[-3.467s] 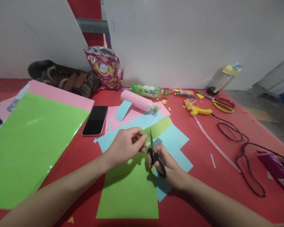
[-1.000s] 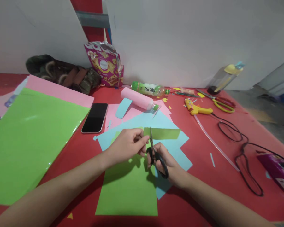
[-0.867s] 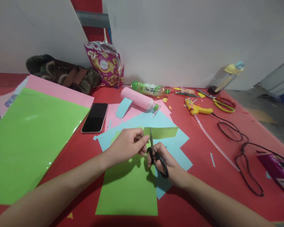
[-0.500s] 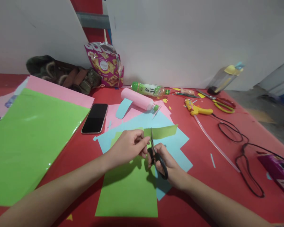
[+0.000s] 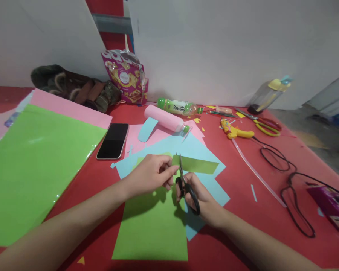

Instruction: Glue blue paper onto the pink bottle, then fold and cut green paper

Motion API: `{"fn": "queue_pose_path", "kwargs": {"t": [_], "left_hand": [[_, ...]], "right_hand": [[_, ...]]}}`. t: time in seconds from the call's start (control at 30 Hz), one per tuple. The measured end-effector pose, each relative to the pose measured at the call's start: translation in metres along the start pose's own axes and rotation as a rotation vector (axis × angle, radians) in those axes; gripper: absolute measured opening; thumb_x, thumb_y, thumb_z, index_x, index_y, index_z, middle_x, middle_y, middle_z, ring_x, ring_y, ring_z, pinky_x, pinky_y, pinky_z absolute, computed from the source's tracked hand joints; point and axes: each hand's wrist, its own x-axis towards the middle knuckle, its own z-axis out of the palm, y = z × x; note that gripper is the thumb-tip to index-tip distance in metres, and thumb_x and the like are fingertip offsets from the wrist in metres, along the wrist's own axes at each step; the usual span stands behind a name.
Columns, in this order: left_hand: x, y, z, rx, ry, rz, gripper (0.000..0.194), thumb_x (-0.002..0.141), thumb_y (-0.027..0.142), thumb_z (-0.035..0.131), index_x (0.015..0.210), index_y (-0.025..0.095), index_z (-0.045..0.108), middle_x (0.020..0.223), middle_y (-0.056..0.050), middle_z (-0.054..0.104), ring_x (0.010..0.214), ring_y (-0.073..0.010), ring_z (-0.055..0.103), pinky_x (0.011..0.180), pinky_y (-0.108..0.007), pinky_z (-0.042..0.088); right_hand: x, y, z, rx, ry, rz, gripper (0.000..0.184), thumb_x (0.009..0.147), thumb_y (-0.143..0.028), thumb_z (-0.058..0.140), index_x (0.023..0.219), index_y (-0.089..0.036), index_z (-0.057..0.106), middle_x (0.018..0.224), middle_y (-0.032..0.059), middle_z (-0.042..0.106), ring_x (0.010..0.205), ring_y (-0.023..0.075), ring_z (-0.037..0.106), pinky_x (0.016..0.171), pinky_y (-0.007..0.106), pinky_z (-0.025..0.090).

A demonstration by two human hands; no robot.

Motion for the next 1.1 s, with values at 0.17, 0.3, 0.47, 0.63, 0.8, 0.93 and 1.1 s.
{"fn": "queue_pose_path", "kwargs": {"t": [0.17,0.3,0.47,0.63,0.8,0.93,1.1], "left_hand": [[0.000,0.002,-0.008,0.084,-0.039,-0.001,0.024,0.078,0.032,0.043,0.058,0.017,0.045,0.050,0.002,0.058,0.048,-0.0118,0.059,0.048,-0.019,0.043],[-0.001,0.000,-0.014,0.150,-0.052,0.021,0.024,0.077,0.032,0.044,0.058,0.018,0.044,0.051,0.002,0.060,0.049,-0.0113,0.058,0.047,-0.019,0.041],[-0.001,0.001,-0.019,0.238,-0.019,0.066,0.022,0.077,0.030,0.044,0.059,0.017,0.045,0.050,0.002,0.060,0.047,-0.0093,0.056,0.046,-0.017,0.037],[-0.001,0.002,-0.023,0.255,0.003,0.069,0.018,0.078,0.029,0.044,0.066,0.017,0.050,0.051,0.003,0.060,0.047,-0.0082,0.054,0.046,-0.016,0.036],[-0.002,0.004,-0.027,0.265,0.047,0.060,0.017,0.077,0.029,0.045,0.067,0.016,0.051,0.052,0.003,0.060,0.047,-0.0084,0.054,0.047,-0.016,0.037],[-0.001,0.003,-0.026,0.169,0.136,0.041,0.022,0.078,0.033,0.044,0.065,0.016,0.049,0.053,0.002,0.058,0.050,-0.0100,0.057,0.050,-0.019,0.040],[0.002,-0.002,-0.012,0.000,0.098,-0.018,0.021,0.075,0.034,0.048,0.065,0.016,0.047,0.052,0.003,0.057,0.049,-0.0111,0.057,0.048,-0.020,0.042]], "right_hand": [[0.000,0.002,-0.001,0.028,0.010,0.011,0.047,0.063,-0.063,0.050,0.074,-0.021,0.031,0.066,-0.0038,0.041,0.057,0.0089,0.034,0.054,0.026,0.030],[0.001,0.002,-0.001,0.055,0.005,0.034,0.047,0.061,-0.061,0.053,0.072,-0.020,0.033,0.066,-0.0029,0.043,0.056,0.0083,0.036,0.054,0.026,0.031],[0.003,0.002,-0.001,0.105,0.003,0.042,0.046,0.060,-0.060,0.055,0.068,-0.020,0.033,0.065,-0.0032,0.044,0.057,0.0085,0.039,0.055,0.026,0.033],[0.003,0.004,-0.001,0.134,-0.007,0.036,0.046,0.060,-0.058,0.056,0.068,-0.020,0.032,0.062,-0.0046,0.044,0.054,0.0075,0.040,0.055,0.026,0.034],[0.003,0.006,-0.001,0.156,-0.010,0.056,0.047,0.059,-0.057,0.058,0.068,-0.020,0.032,0.061,-0.0053,0.044,0.054,0.0073,0.040,0.054,0.025,0.033],[0.004,0.004,0.001,0.159,-0.004,0.046,0.047,0.059,-0.058,0.058,0.067,-0.020,0.032,0.061,-0.0050,0.045,0.054,0.0074,0.041,0.054,0.025,0.033],[0.003,0.004,0.001,0.172,0.026,0.015,0.045,0.060,-0.057,0.057,0.068,-0.020,0.032,0.061,-0.0053,0.045,0.054,0.0073,0.041,0.055,0.025,0.033]]}}
